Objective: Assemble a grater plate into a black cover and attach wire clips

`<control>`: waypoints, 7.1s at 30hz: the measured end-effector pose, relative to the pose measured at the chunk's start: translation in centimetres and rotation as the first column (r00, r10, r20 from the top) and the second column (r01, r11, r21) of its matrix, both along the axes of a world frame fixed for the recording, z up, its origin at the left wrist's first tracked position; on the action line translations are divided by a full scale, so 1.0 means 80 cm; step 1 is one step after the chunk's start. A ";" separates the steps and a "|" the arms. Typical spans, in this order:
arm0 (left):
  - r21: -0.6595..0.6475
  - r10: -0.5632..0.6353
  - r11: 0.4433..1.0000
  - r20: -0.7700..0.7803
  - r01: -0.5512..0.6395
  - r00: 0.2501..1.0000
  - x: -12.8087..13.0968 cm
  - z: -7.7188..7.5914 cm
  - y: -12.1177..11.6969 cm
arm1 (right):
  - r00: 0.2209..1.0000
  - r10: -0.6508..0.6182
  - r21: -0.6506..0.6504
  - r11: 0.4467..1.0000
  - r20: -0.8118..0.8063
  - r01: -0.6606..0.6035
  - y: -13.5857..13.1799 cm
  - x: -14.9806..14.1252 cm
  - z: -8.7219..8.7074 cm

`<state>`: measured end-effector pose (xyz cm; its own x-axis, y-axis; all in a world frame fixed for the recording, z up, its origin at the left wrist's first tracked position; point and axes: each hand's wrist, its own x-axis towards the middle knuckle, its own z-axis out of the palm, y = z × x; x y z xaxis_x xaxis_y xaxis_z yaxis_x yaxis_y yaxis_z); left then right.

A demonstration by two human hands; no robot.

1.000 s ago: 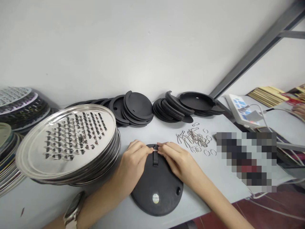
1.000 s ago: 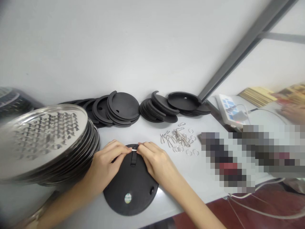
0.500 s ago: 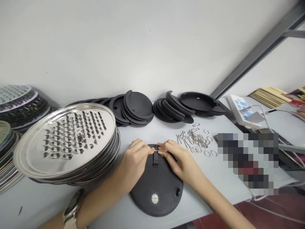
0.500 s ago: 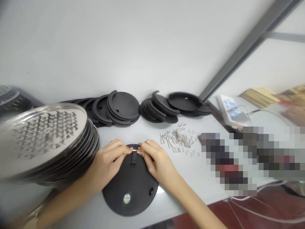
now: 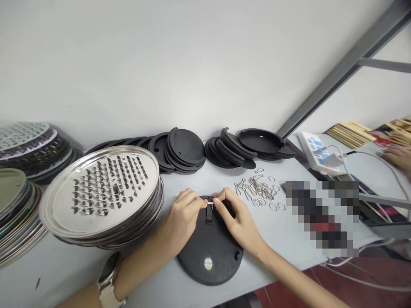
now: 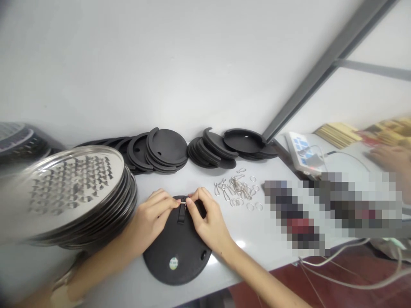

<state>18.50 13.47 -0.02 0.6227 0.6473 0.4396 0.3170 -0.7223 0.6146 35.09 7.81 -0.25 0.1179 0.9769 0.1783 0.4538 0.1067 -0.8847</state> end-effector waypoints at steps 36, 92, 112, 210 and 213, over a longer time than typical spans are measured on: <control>-0.086 0.105 0.992 0.127 -0.094 0.986 -0.002 0.000 0.013 | 0.995 0.013 -0.039 0.999 -0.103 -0.017 0.006 0.009 -0.013; 0.030 -0.020 0.999 0.062 0.018 0.998 -0.005 -0.012 0.016 | 0.955 0.281 -0.554 0.782 -0.094 -0.284 0.072 0.047 0.048; -0.032 -0.056 0.998 0.136 0.061 0.989 -0.002 -0.014 0.020 | 0.967 0.211 -0.631 0.734 -0.141 -0.252 0.065 0.042 0.055; -0.437 -0.189 0.870 0.130 0.228 0.973 -0.046 0.037 -0.056 | 0.965 -0.200 0.003 0.979 0.171 0.202 -0.032 -0.009 -0.017; -0.510 -0.198 0.812 0.217 0.284 0.956 -0.044 0.028 -0.052 | 0.965 -0.208 0.011 0.978 0.157 0.209 -0.034 -0.011 -0.017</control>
